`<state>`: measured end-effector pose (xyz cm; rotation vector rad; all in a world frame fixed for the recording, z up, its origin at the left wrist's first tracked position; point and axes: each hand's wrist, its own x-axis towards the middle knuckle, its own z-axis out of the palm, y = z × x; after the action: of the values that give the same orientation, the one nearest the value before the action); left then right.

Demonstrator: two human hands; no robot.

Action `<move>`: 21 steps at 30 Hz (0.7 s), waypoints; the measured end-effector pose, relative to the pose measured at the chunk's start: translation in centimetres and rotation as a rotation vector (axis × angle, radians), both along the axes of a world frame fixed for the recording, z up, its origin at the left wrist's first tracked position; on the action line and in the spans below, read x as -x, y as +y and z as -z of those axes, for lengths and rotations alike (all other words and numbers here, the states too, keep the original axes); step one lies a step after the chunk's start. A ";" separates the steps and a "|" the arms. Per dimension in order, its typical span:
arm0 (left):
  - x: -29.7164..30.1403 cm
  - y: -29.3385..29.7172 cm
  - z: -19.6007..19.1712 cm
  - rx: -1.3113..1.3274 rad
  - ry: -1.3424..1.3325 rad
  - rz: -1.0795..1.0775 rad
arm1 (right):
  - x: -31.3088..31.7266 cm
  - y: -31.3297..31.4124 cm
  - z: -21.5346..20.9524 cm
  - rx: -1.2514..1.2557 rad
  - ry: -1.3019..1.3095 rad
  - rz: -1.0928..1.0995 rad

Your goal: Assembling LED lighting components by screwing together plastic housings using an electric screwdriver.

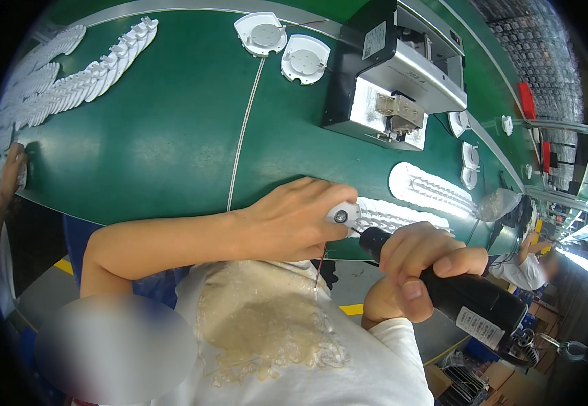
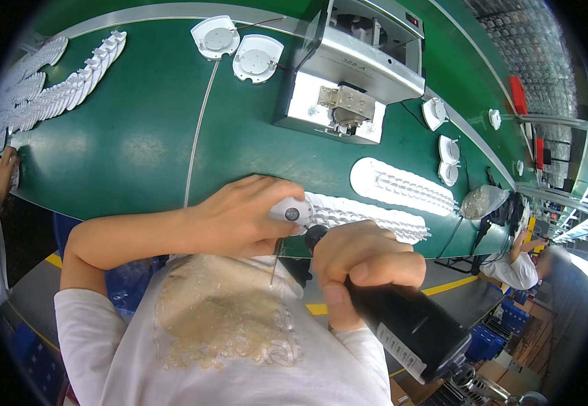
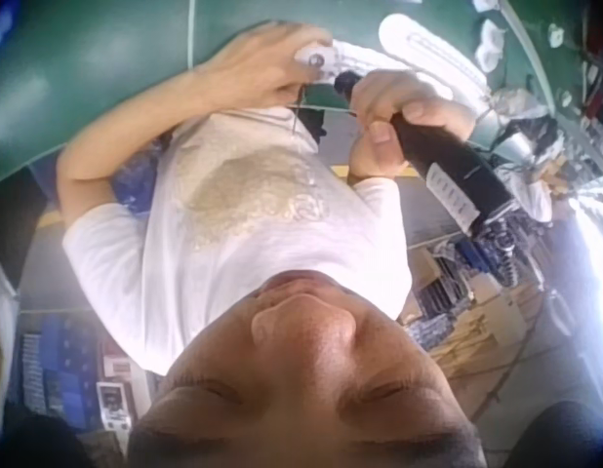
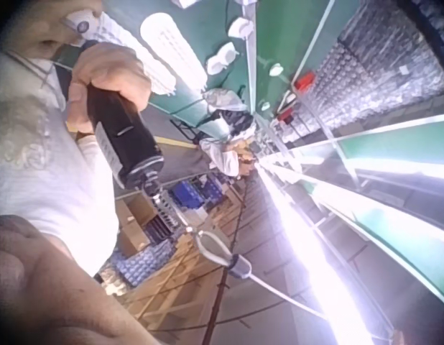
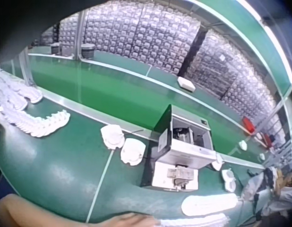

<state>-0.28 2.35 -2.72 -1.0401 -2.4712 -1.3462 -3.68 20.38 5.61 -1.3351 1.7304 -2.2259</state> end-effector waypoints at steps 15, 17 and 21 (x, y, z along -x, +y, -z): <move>1.7 -5.0 -6.6 0.199 -0.112 -0.078 | 1.3 3.9 -1.6 0.282 -0.193 -0.027; 3.2 -7.9 -7.4 0.247 -0.134 -0.230 | 0.9 4.2 -1.4 0.300 -0.201 -0.001; 10.5 -11.6 -6.3 0.169 -0.119 -0.606 | 0.6 4.1 -0.9 0.226 -0.197 0.013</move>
<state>-10.79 -9.24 3.59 -0.1839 -2.6953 -1.0380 -4.26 24.50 6.54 -1.0932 1.4639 -2.5248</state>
